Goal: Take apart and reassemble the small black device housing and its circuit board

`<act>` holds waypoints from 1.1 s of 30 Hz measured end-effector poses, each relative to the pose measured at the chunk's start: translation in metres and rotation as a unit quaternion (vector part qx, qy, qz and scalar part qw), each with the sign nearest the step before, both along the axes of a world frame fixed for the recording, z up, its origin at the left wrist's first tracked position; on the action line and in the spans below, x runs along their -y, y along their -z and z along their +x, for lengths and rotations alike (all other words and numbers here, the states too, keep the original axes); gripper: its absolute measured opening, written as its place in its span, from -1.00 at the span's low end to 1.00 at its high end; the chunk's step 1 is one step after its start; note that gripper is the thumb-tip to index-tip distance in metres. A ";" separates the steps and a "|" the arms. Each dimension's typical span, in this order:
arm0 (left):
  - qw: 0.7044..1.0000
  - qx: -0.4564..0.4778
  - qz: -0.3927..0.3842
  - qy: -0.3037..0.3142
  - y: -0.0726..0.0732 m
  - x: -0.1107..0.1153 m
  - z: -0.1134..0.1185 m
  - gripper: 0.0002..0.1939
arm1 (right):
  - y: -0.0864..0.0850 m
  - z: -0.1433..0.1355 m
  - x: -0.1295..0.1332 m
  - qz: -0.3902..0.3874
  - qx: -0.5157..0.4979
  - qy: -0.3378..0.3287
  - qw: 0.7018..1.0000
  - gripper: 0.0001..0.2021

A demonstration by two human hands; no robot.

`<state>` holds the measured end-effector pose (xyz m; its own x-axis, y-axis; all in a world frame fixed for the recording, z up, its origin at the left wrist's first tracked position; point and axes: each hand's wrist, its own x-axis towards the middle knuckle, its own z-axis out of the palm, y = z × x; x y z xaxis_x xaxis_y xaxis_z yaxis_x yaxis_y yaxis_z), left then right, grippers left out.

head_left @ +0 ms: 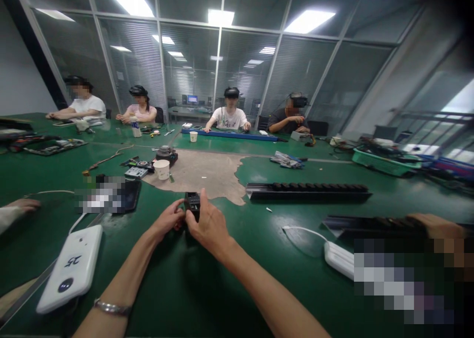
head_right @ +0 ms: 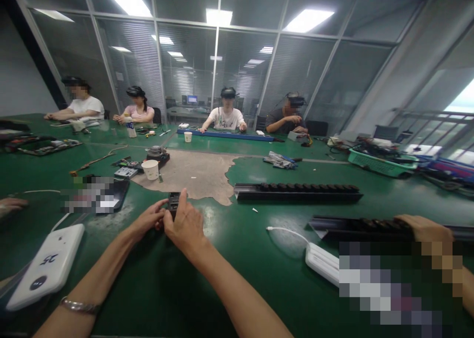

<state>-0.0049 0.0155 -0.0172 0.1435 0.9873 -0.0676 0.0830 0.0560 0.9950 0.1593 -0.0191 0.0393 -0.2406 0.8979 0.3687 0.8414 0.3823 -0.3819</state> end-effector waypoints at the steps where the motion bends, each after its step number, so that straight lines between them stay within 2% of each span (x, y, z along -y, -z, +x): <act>1: 1.000 -0.004 -0.005 -0.009 0.000 0.000 0.000 -0.33 | 0.002 -0.003 0.000 0.000 0.006 -0.002 1.000 -0.27; 9: 0.995 -0.040 -0.046 -0.075 0.004 -0.005 -0.001 -0.27 | 0.009 -0.010 0.006 -0.004 0.046 -0.013 0.999 -0.27; 16: 0.990 -0.124 -0.049 -0.051 0.008 -0.005 -0.008 -0.30 | 0.027 -0.001 0.010 -0.050 0.057 -0.038 0.996 -0.18; 24: 0.992 -0.074 -0.082 -0.064 0.000 -0.003 -0.006 -0.32 | 0.033 0.006 0.006 -0.020 -0.011 -0.037 0.999 -0.15; 33: 0.996 -0.026 -0.061 -0.053 -0.002 -0.001 -0.002 -0.26 | 0.040 0.002 0.008 -0.011 0.002 -0.051 0.999 -0.24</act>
<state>-0.0067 0.0165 -0.0153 0.0329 0.9808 -0.1922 0.1220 0.1870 0.9748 0.1610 -0.0275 -0.0008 -0.3339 0.8762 0.3476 0.8000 0.4584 -0.3871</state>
